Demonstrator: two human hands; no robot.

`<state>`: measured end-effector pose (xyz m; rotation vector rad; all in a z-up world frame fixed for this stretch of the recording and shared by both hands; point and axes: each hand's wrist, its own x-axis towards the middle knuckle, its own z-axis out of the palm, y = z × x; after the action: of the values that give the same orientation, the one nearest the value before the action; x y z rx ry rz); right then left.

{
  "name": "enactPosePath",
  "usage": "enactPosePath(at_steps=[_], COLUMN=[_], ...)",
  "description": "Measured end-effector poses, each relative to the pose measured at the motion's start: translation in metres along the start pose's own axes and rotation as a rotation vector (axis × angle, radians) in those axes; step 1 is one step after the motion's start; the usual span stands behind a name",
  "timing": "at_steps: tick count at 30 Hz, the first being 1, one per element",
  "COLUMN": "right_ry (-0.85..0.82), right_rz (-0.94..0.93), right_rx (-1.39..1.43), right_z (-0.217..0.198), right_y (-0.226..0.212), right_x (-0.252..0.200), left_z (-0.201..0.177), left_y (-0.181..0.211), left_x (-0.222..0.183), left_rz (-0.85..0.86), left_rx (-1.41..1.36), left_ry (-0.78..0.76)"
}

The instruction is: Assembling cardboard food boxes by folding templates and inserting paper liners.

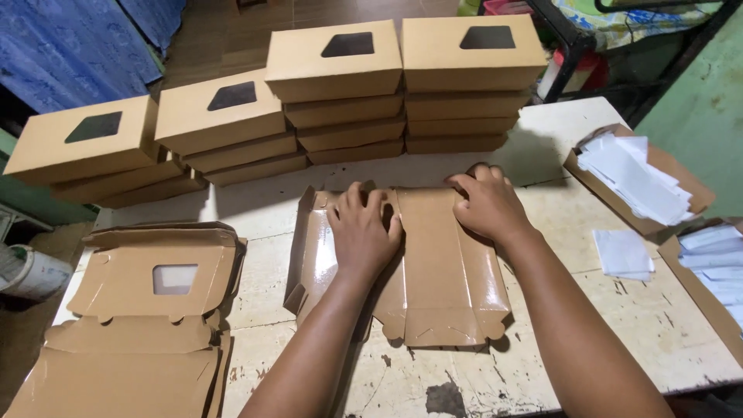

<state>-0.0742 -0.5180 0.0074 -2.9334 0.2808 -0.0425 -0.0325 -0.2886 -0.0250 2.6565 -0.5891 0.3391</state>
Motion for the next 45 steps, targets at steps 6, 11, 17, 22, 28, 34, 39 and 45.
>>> enactPosePath(at_steps=[6,11,17,22,28,34,39,45], right_ry=[0.069,0.335,0.504,0.21,0.096,0.045,0.067,0.046], right_rz=[-0.051,-0.133,-0.412,-0.459,-0.387,-0.334,-0.34,-0.229], right_rx=[-0.095,-0.116,0.021,0.098,0.068,0.045,-0.052,-0.093], right_z=[0.021,0.034,0.022,-0.005,-0.013,-0.018,0.002,-0.005], right_y=[0.009,0.015,0.003,-0.035,-0.046,-0.055,-0.041,-0.032], right_x=[0.006,0.008,0.001,-0.02,-0.025,-0.029,-0.017,-0.014], left_z=[0.017,0.017,0.006,0.004,0.001,0.009,0.014,0.01], left_y=[-0.008,-0.009,-0.007,-0.007,-0.005,-0.008,-0.012,-0.004], left_x=[0.001,0.002,0.0,0.0,0.0,0.004,0.004,0.001], left_rz=[0.017,0.002,-0.009,-0.011,-0.01,-0.007,0.011,0.061], left_rx=[-0.08,-0.104,-0.148,-0.138,-0.162,-0.17,-0.162,-0.16], left_ry=[0.016,0.045,0.053,0.043,0.033,0.011,0.025,0.032])
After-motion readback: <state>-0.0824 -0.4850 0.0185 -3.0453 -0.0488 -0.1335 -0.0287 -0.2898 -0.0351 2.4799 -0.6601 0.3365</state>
